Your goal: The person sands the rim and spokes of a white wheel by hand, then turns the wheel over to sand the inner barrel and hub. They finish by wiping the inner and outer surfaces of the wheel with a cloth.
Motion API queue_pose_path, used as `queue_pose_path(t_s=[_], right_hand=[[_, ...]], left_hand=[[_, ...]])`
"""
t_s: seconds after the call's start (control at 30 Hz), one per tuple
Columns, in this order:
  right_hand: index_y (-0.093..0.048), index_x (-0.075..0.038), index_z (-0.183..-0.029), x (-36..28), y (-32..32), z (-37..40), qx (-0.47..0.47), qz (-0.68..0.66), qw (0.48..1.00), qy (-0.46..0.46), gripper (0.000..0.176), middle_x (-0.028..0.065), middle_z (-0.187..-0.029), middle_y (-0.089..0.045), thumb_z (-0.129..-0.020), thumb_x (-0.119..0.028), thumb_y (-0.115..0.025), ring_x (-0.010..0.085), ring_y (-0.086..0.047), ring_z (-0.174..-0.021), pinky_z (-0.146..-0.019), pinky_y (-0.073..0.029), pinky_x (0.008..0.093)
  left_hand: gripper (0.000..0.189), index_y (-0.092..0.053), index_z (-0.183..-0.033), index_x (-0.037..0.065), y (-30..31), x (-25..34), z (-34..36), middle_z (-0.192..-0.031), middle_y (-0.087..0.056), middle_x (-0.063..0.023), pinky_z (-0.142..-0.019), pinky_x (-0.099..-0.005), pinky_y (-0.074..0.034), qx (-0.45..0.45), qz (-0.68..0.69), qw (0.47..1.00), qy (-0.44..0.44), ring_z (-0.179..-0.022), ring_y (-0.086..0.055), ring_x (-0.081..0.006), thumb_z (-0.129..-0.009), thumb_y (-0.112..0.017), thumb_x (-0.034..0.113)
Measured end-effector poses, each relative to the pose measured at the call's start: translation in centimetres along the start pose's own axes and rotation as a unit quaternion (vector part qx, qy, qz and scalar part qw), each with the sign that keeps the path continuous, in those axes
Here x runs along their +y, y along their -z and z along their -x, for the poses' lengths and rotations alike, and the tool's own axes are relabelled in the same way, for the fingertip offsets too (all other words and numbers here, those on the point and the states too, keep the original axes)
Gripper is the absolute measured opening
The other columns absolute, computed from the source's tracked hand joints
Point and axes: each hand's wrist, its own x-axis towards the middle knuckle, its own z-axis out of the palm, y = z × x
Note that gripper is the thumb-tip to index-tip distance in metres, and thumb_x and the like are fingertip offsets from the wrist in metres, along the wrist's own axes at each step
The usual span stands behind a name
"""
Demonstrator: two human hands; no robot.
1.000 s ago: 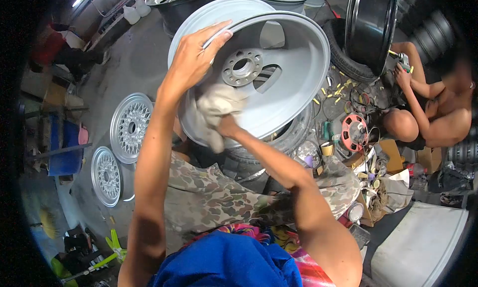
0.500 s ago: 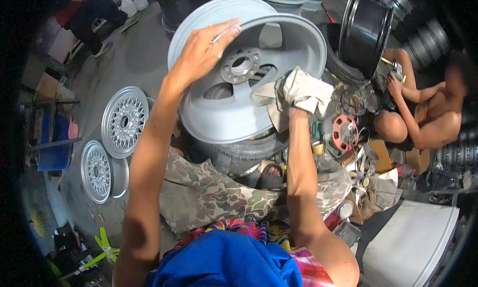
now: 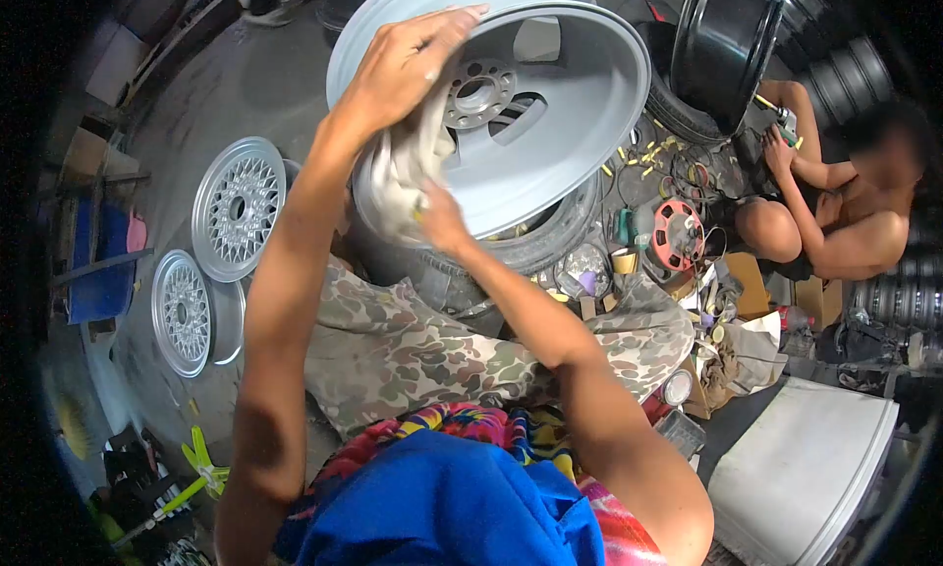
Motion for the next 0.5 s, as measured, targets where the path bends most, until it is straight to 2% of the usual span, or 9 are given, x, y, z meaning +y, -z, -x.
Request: queue_pose_path(t_s=[0.07, 0.13, 0.17, 0.2, 0.23, 0.3, 0.33, 0.43, 0.5], right_hand=[[-0.052, -0.004, -0.138, 11.7, 2.7, 1.2, 0.031, 0.243, 0.967, -0.075, 0.052, 0.0244, -0.144, -0.053, -0.095, -0.029, -0.066, 0.0409, -0.049, -0.136, -0.115, -0.038, 0.0434], [-0.043, -0.013, -0.145, 14.5, 12.5, -0.8, -0.042, 0.379, 0.914, -0.137, 0.069, 0.0213, -0.139, -0.056, -0.085, -0.027, -0.074, 0.0418, -0.062, -0.117, -0.097, -0.051, 0.0512], [-0.037, -0.019, -0.150, 13.2, 17.6, -2.7, -0.098, 0.511, 0.836, -0.175, 0.078, 0.0195, -0.135, -0.059, -0.083, -0.025, -0.076, 0.0391, -0.068, -0.108, -0.083, -0.056, 0.0489], [-0.039, -0.021, -0.150, 14.0, 22.0, -3.9, -0.027, 0.634, 0.767, -0.088, 0.080, 0.0168, -0.133, -0.061, -0.080, -0.022, -0.077, 0.0331, -0.071, -0.100, -0.075, -0.058, 0.0440], [-0.041, -0.022, -0.151, 7.8, 24.9, -5.1, -0.070, 0.700, 0.704, -0.092, 0.072, 0.0143, -0.132, -0.061, -0.085, -0.020, -0.070, 0.0275, -0.072, -0.097, -0.074, -0.058, 0.0405], [-0.059, -0.019, -0.132, 10.0, 29.3, -7.8, 0.088, 0.754, 0.640, 0.117, 0.037, 0.0106, -0.108, -0.064, -0.096, -0.017, -0.053, 0.0267, -0.068, -0.085, -0.069, -0.055, 0.0382], [-0.059, -0.015, -0.130, 6.6, 29.3, -9.3, 0.021, 0.734, 0.679, -0.003, 0.037, 0.0143, -0.120, -0.060, -0.093, -0.015, -0.055, 0.0285, -0.068, -0.089, -0.069, -0.054, 0.0412], [-0.063, -0.011, -0.127, 9.0, 27.2, -7.5, 0.150, 0.674, 0.720, 0.072, 0.035, 0.0246, -0.124, -0.061, -0.093, -0.017, -0.055, 0.0309, -0.069, -0.093, -0.075, -0.056, 0.0424], [-0.059, 0.004, -0.130, 20.2, 23.4, -6.5, 0.172, 0.685, 0.697, 0.125, 0.045, 0.0355, -0.136, -0.055, -0.093, -0.020, -0.057, 0.0361, -0.069, -0.102, -0.082, -0.057, 0.0441]], left_hand=[[0.043, -0.069, -0.128, 0.006, -0.5, 0.0, 0.6, -0.124, -0.070, -0.0188, -0.106, -0.0386, -0.047, 0.022, -0.060, 0.997, -0.037, -0.121, -0.064, -0.0360, -0.101, -0.060, 0.037], [0.045, -0.066, -0.132, 0.009, -2.2, -0.1, 1.2, -0.131, -0.067, -0.0172, -0.113, -0.0426, -0.042, 0.047, -0.168, 0.982, -0.079, -0.130, -0.057, -0.0368, -0.092, -0.069, 0.029], [0.052, -0.063, -0.137, 0.012, -3.0, 0.1, 1.7, -0.136, -0.064, -0.0158, -0.117, -0.0456, -0.038, 0.046, -0.198, 0.976, -0.084, -0.134, -0.053, -0.0360, -0.087, -0.071, 0.024], [0.054, -0.062, -0.137, 0.014, -3.7, 0.6, 2.0, -0.137, -0.063, -0.0153, -0.117, -0.0482, -0.036, 0.039, -0.211, 0.973, -0.086, -0.134, -0.052, -0.0364, -0.085, -0.071, 0.019], [0.055, -0.062, -0.138, 0.014, -3.8, 1.5, 2.5, -0.137, -0.062, -0.0146, -0.117, -0.0503, -0.036, 0.033, -0.225, 0.970, -0.082, -0.134, -0.052, -0.0368, -0.084, -0.072, 0.017], [0.057, -0.061, -0.138, 0.015, -4.0, 2.1, 3.0, -0.137, -0.062, -0.0139, -0.117, -0.0524, -0.036, 0.027, -0.237, 0.969, -0.070, -0.134, -0.052, -0.0373, -0.082, -0.073, 0.014], [0.060, -0.059, -0.140, 0.015, -3.9, 2.0, 3.0, -0.138, -0.061, -0.0142, -0.117, -0.0540, -0.034, 0.041, -0.271, 0.959, -0.070, -0.135, -0.051, -0.0374, -0.082, -0.073, 0.011], [0.067, -0.055, -0.144, 0.015, -3.6, 2.3, 3.3, -0.141, -0.058, -0.0156, -0.118, -0.0555, -0.032, 0.057, -0.327, 0.941, -0.059, -0.137, -0.048, -0.0376, -0.080, -0.073, 0.009], [0.073, -0.049, -0.148, 0.012, -3.5, 2.4, 4.3, -0.145, -0.053, -0.0191, -0.119, -0.0553, -0.029, 0.057, -0.332, 0.939, -0.061, -0.140, -0.043, -0.0383, -0.080, -0.073, 0.009]])
